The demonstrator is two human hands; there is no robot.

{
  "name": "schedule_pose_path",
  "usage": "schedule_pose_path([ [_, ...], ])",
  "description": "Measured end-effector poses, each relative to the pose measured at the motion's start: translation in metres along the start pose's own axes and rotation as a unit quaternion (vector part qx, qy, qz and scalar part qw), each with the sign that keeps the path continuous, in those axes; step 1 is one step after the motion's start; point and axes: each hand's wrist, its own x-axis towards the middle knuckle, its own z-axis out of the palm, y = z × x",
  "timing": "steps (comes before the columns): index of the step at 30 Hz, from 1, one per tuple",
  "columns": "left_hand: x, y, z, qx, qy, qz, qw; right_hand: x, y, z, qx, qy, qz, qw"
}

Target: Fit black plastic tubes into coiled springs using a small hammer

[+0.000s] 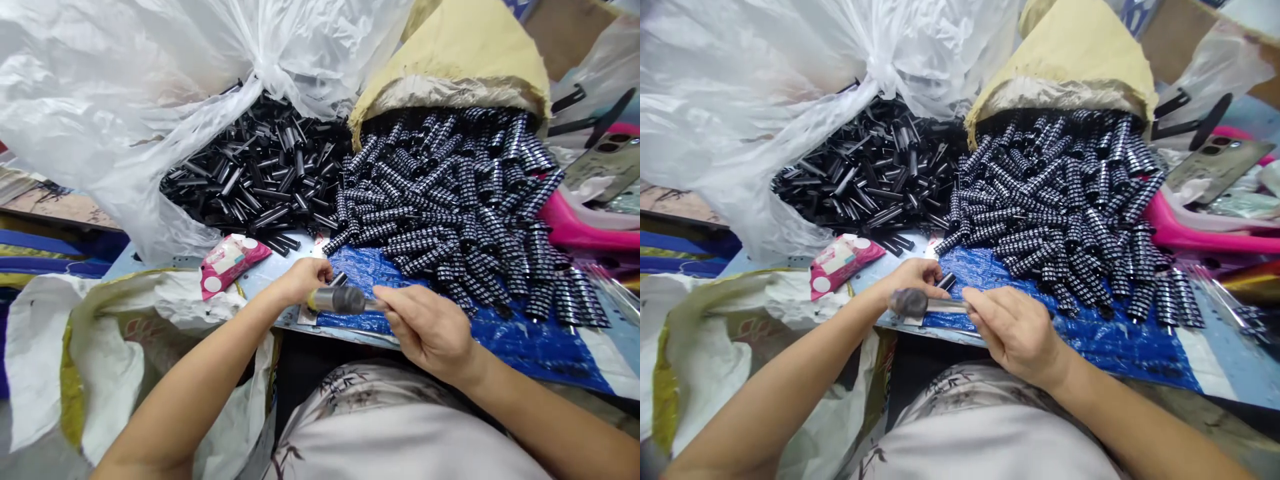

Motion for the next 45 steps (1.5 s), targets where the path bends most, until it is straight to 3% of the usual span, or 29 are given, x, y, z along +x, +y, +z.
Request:
schedule_pose_path([
  [5,0.004,0.006,0.009,0.057,0.017,0.004,0.998,-0.011,-0.005,0.012,-0.048,-0.139,-0.018,0.989],
  [9,-0.021,0.019,-0.008,0.095,0.053,0.012,0.994,-0.023,0.004,0.004,-0.002,-0.121,-0.016,0.993],
  [11,-0.049,0.024,-0.034,0.099,0.013,0.007,0.995,-0.031,0.013,-0.003,-0.003,-0.109,-0.002,0.994],
  [13,-0.078,0.023,-0.062,0.076,-0.123,-0.027,0.989,-0.039,0.020,-0.008,-0.038,-0.104,0.015,0.994],
  [14,-0.089,0.021,-0.074,0.073,-0.132,-0.046,0.987,-0.043,0.023,-0.009,-0.057,-0.105,0.022,0.993],
  [15,-0.096,0.016,-0.082,0.114,-0.097,-0.050,0.987,-0.045,0.025,-0.008,-0.074,-0.109,0.028,0.991],
  [17,-0.094,0.003,-0.086,0.262,0.044,-0.020,0.964,-0.047,0.026,-0.006,-0.093,-0.124,0.038,0.987],
  [20,-0.061,-0.016,-0.073,0.445,0.204,0.049,0.870,-0.042,0.025,-0.005,-0.090,-0.141,0.043,0.985],
  [24,-0.015,-0.027,-0.065,0.502,0.236,0.091,0.827,-0.032,0.034,-0.022,-0.105,-0.122,0.020,0.987],
  [27,-0.005,-0.030,-0.074,0.510,0.220,0.123,0.822,-0.021,0.049,-0.040,-0.191,-0.097,0.008,0.977],
  [29,-0.007,-0.028,-0.078,0.505,0.225,0.167,0.816,-0.009,0.059,-0.048,-0.262,-0.115,0.003,0.958],
  [33,-0.016,-0.016,-0.059,0.359,0.333,0.260,0.832,0.016,0.074,-0.055,-0.358,-0.210,0.021,0.909],
  [36,-0.024,-0.004,-0.025,0.122,0.395,0.176,0.893,0.025,0.082,-0.057,-0.375,-0.275,0.019,0.885],
  [38,-0.029,0.003,0.000,-0.062,0.393,0.097,0.912,0.025,0.086,-0.059,-0.374,-0.296,-0.001,0.879],
  [42,-0.041,0.015,0.034,-0.349,0.358,0.015,0.866,0.019,0.096,-0.066,-0.358,-0.287,-0.042,0.887],
  [45,-0.051,0.024,0.044,-0.435,0.314,-0.029,0.843,0.014,0.102,-0.073,-0.324,-0.244,-0.043,0.913],
])
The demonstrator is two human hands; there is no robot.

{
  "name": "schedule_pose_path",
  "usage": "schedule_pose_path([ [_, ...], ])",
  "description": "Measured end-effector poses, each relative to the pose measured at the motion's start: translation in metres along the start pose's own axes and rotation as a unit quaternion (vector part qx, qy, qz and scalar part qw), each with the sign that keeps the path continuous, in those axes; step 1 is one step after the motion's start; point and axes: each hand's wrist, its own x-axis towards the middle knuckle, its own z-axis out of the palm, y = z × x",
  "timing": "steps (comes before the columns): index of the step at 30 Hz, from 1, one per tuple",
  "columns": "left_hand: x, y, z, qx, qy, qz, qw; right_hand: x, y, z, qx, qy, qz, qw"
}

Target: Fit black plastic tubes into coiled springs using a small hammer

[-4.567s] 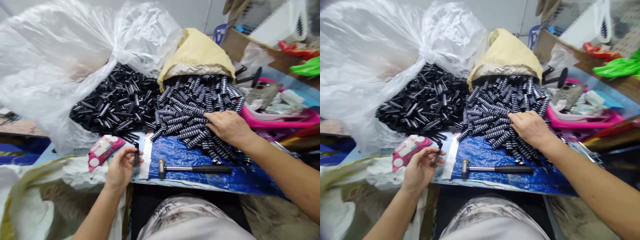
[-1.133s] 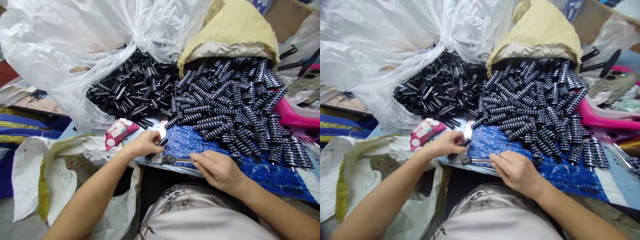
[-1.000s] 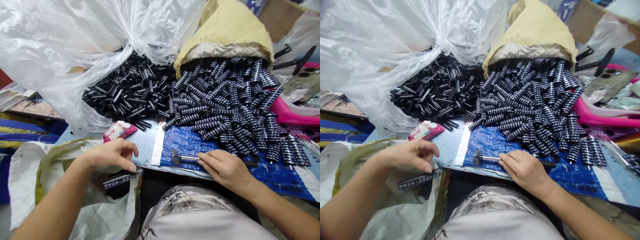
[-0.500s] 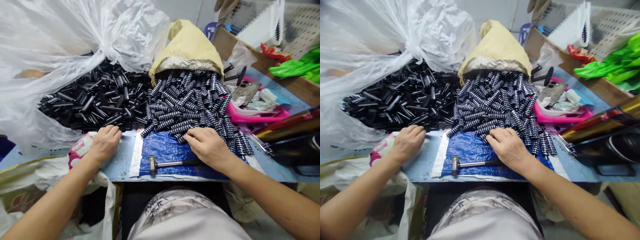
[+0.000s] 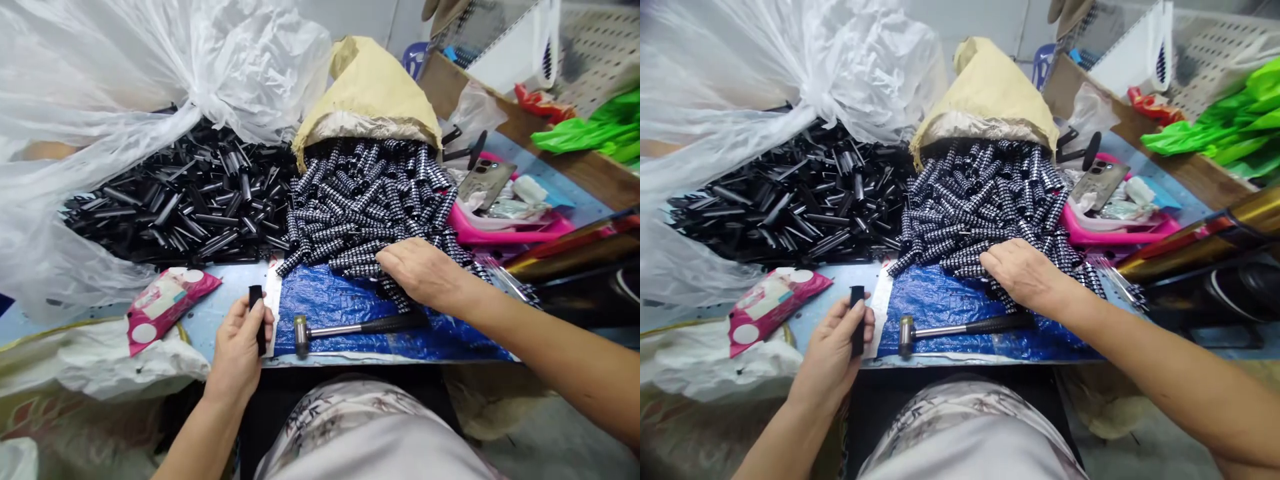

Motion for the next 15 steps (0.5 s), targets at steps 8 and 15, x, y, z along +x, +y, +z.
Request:
schedule_pose_path([
  [8,-0.014,-0.002,0.014,0.009,-0.071,-0.034,0.997,-0.030,-0.031,-0.007,0.177,0.119,0.122,0.969],
  [15,-0.017,-0.005,0.031,0.035,-0.128,-0.059,0.989,-0.029,-0.054,-0.007,0.140,-0.055,-0.010,0.988],
])
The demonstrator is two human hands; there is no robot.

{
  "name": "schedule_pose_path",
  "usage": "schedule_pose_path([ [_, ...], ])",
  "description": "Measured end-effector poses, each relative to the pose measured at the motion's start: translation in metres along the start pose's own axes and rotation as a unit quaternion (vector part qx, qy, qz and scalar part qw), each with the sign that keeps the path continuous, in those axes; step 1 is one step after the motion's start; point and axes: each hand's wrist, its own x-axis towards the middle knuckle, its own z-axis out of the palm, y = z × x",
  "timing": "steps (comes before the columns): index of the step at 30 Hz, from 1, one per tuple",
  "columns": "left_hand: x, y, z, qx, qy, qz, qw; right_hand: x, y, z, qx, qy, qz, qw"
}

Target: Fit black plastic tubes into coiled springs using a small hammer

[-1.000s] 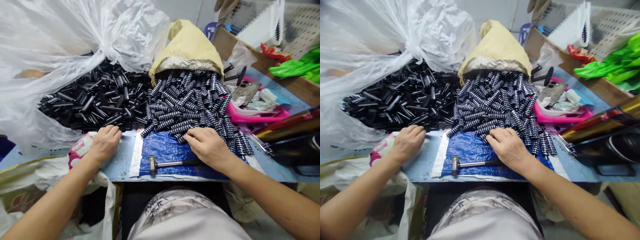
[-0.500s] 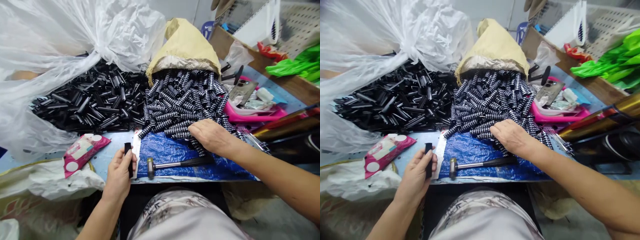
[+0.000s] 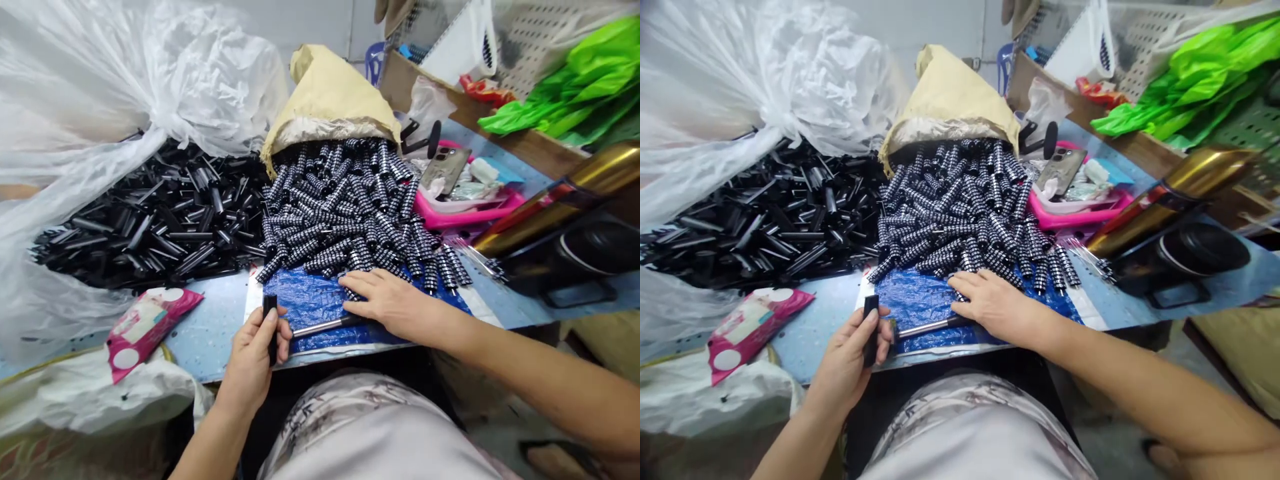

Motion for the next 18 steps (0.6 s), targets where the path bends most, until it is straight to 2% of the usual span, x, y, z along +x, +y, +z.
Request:
schedule_pose_path([
  [2,-0.001,0.001,0.003,0.008,-0.008,0.002,1.000,0.009,0.006,0.000,-0.006,-0.015,-0.026,1.000],
  [4,-0.004,0.001,0.004,0.010,-0.005,0.005,1.000,0.016,0.009,0.000,0.026,0.031,-0.046,0.998],
  [6,-0.007,0.000,0.002,0.008,0.007,0.003,1.000,0.021,0.006,0.001,0.128,0.102,-0.033,0.986],
  [8,-0.009,0.000,0.000,0.006,0.022,-0.001,1.000,0.024,-0.006,0.003,0.298,0.154,0.029,0.942],
  [9,-0.010,0.000,-0.001,0.007,0.028,-0.002,1.000,0.026,-0.014,0.005,0.405,0.166,0.072,0.896],
  [10,-0.010,0.000,-0.001,0.010,0.032,-0.002,0.999,0.029,-0.022,0.007,0.518,0.171,0.123,0.829],
  [11,-0.010,0.000,-0.001,0.013,0.032,-0.002,0.999,0.032,-0.031,0.010,0.627,0.168,0.174,0.741],
  [13,-0.009,0.000,0.002,0.022,0.027,-0.002,0.999,0.042,-0.044,0.016,0.787,0.158,0.267,0.534],
  [14,-0.007,0.000,0.004,0.026,0.024,-0.001,0.999,0.046,-0.048,0.018,0.824,0.155,0.296,0.457],
  [15,-0.006,0.000,0.006,0.031,0.020,-0.002,0.999,0.050,-0.051,0.020,0.840,0.157,0.311,0.415],
  [16,-0.005,-0.001,0.008,0.036,0.017,-0.002,0.999,0.054,-0.052,0.020,0.846,0.159,0.312,0.401],
  [18,-0.002,-0.002,0.013,0.046,0.015,0.005,0.999,0.057,-0.051,0.020,0.845,0.170,0.290,0.415],
])
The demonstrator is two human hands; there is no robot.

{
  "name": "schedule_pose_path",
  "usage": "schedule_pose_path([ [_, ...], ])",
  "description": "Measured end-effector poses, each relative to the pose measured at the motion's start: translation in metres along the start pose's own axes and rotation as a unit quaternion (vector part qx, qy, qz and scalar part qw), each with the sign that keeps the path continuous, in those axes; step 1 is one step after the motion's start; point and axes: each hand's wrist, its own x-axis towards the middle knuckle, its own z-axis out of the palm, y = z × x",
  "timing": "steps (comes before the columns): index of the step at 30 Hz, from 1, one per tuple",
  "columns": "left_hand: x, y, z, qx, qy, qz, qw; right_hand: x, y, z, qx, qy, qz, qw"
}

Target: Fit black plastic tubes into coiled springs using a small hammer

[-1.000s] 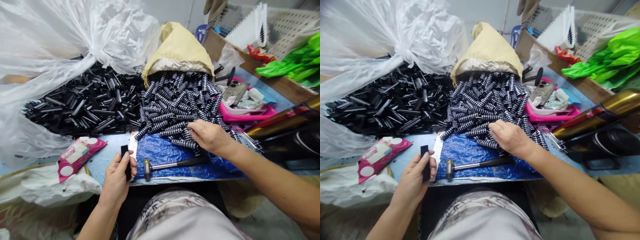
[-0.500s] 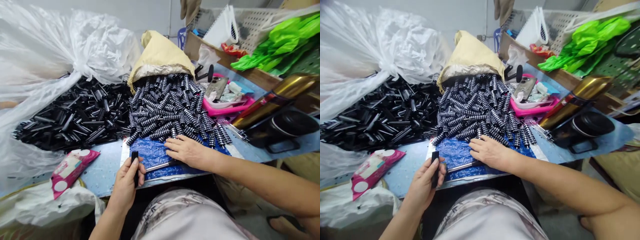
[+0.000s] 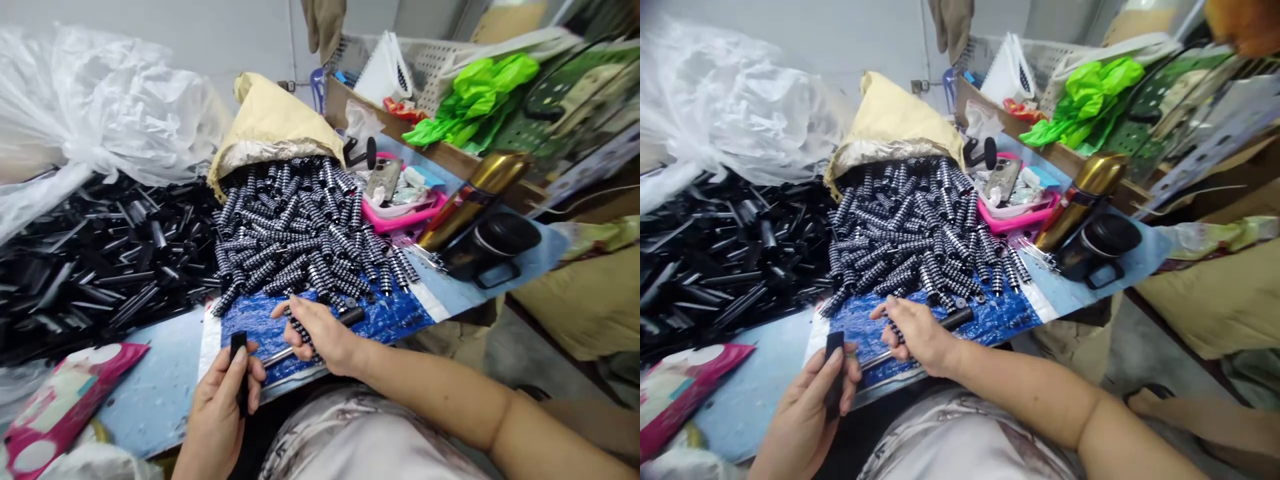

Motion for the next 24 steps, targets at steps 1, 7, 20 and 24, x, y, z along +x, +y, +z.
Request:
schedule_pose_path([
  [1,0.001,-0.001,0.003,0.004,0.002,0.010,1.000,0.000,-0.001,0.001,-0.004,-0.007,-0.010,1.000],
  [7,0.003,-0.004,0.033,0.078,0.033,0.110,0.990,-0.001,0.001,0.014,0.018,0.078,-0.105,0.991],
  [20,-0.016,-0.001,0.026,0.046,-0.058,0.051,0.996,-0.028,0.002,-0.031,-0.524,-0.122,-0.432,0.724],
  [24,-0.017,-0.007,0.028,0.016,-0.011,0.052,0.998,-0.031,0.004,-0.021,-0.533,-0.092,-0.457,0.706],
])
